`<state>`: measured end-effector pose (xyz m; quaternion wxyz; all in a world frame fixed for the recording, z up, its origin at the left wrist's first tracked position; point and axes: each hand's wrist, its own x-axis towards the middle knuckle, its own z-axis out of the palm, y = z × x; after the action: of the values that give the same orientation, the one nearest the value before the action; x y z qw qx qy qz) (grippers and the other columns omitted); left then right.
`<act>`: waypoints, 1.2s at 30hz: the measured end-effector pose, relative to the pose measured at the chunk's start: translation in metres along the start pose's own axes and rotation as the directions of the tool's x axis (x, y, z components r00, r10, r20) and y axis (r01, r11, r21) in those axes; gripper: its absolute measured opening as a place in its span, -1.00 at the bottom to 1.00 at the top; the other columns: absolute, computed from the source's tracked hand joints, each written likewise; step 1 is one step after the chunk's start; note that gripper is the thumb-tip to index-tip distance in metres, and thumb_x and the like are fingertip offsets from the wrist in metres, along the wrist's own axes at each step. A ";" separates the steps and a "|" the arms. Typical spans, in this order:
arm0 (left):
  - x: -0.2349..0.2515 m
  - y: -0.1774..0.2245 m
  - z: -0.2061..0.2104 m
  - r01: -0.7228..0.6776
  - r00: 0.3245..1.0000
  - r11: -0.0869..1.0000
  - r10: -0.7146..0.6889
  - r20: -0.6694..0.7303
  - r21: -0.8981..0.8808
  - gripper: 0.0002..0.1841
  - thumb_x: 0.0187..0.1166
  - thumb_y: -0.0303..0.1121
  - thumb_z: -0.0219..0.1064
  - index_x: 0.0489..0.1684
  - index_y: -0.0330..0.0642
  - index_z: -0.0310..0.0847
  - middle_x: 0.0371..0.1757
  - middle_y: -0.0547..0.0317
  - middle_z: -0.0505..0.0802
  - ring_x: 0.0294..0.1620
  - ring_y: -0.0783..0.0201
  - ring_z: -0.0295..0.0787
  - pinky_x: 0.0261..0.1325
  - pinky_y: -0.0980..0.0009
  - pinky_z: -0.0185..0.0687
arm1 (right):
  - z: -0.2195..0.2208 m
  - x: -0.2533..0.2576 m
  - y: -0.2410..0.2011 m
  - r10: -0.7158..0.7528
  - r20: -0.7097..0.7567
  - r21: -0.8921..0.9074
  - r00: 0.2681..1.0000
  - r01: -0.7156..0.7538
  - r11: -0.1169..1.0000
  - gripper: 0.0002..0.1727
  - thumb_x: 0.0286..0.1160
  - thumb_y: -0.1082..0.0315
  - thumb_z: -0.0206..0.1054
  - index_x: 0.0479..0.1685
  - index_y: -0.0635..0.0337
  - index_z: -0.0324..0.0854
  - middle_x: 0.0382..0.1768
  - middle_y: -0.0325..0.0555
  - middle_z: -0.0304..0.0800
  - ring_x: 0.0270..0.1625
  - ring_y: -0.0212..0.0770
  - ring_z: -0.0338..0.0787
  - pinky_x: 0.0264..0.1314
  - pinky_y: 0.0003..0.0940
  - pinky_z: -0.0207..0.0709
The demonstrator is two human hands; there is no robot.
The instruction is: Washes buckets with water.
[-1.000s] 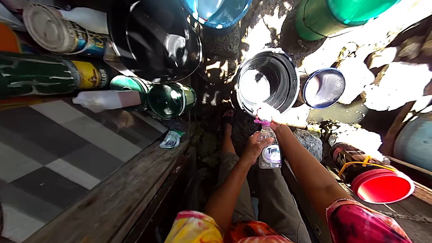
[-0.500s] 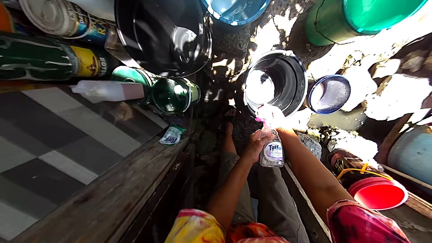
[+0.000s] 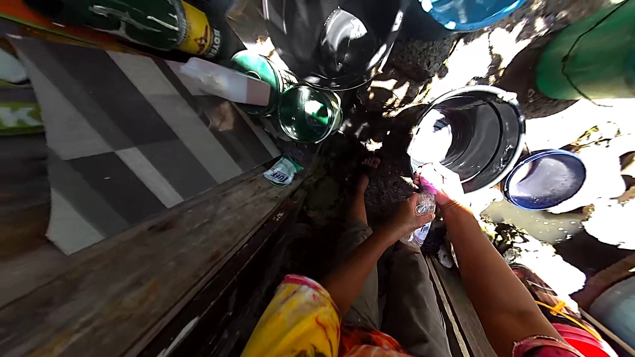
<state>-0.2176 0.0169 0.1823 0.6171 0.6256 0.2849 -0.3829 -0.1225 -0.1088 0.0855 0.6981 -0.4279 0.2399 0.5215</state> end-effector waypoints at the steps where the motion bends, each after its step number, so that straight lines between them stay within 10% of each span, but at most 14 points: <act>1: 0.000 -0.006 -0.003 -0.004 1.000 1.000 0.004 -0.009 0.029 -0.30 0.57 -0.18 0.45 0.62 -0.42 0.35 0.29 -0.38 0.76 0.36 -0.15 0.72 0.51 -0.03 0.51 | 0.007 0.002 -0.001 0.026 0.000 0.049 1.000 -0.026 0.998 -0.44 0.86 0.09 -0.40 -0.01 0.04 0.60 -0.21 -0.20 0.84 -0.18 -0.30 0.85 -0.09 -0.38 0.77; 6: -0.003 -0.066 -0.033 -0.071 0.943 0.994 0.041 -0.332 -0.078 -0.34 0.47 -0.31 0.52 0.56 -0.44 0.44 0.31 -0.32 0.78 0.38 -0.08 0.74 0.54 0.02 0.54 | 0.025 0.011 -0.004 -0.009 -0.004 0.238 1.000 0.010 0.971 -0.43 0.86 0.14 -0.38 -0.14 0.02 0.64 -0.29 -0.16 0.85 -0.24 -0.24 0.87 -0.15 -0.36 0.79; 11: 0.016 -0.161 -0.102 -0.293 0.534 0.891 -0.149 -0.832 -0.347 -0.36 0.34 -0.48 0.58 0.43 -0.49 0.44 0.26 -0.27 0.76 0.28 0.05 0.74 0.38 0.12 0.67 | 0.035 0.018 -0.018 -0.158 -0.163 0.165 0.974 0.185 0.969 -0.41 0.89 0.13 -0.46 -0.33 -0.11 0.53 -0.43 -0.35 0.70 -0.26 -0.36 0.76 -0.09 -0.39 0.69; 15: 0.042 -0.198 -0.183 -0.471 0.240 0.760 -0.378 -0.894 -0.448 -0.35 0.51 -0.55 0.43 0.61 -0.50 0.27 0.41 -0.35 0.65 0.38 0.03 0.65 0.44 0.19 0.60 | 0.022 0.025 -0.029 -0.190 -0.183 0.171 0.964 0.222 0.960 -0.50 0.88 0.16 -0.42 -0.26 -0.12 0.47 -0.36 -0.38 0.67 -0.17 -0.40 0.74 0.04 -0.42 0.66; 20: 0.078 -0.214 -0.252 -0.418 0.061 0.793 -0.462 -0.885 -0.443 -0.29 0.58 -0.44 0.41 0.71 -0.43 0.17 0.54 -0.36 0.56 0.50 -0.05 0.55 0.49 0.14 0.54 | 0.011 0.031 -0.027 -0.229 -0.306 0.170 0.924 0.290 0.942 -0.52 0.91 0.15 -0.43 -0.25 -0.07 0.42 -0.37 -0.36 0.65 -0.18 -0.39 0.74 0.06 -0.39 0.67; 30: 0.109 -0.233 -0.289 0.093 0.072 0.950 -0.304 -0.950 -0.297 -0.36 0.69 -0.37 0.28 0.72 -0.47 0.19 0.66 -0.23 0.52 0.72 0.13 0.38 0.75 0.35 0.20 | -0.040 0.031 0.015 -0.193 -0.350 0.348 0.917 0.318 0.882 -0.60 0.90 0.08 -0.23 0.06 0.00 0.54 -0.09 -0.26 0.76 0.08 -0.34 0.80 0.29 -0.37 0.65; 36: 0.102 -0.236 -0.274 -0.258 0.154 0.921 -0.260 -0.953 -0.293 -0.07 0.47 -0.60 0.44 0.81 -0.49 -0.18 0.67 -0.34 0.42 0.64 0.09 0.44 0.64 0.37 0.42 | -0.038 0.029 0.011 -0.064 -0.455 0.399 0.888 0.267 0.877 -0.59 0.92 0.12 -0.24 0.01 0.10 0.50 -0.20 -0.13 0.76 -0.09 -0.20 0.84 0.08 -0.27 0.77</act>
<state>-0.3227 0.2945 -0.0479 0.3913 0.5847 0.6868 0.1823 -0.1189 -0.1249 0.0392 0.7510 -0.3776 0.4630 0.2813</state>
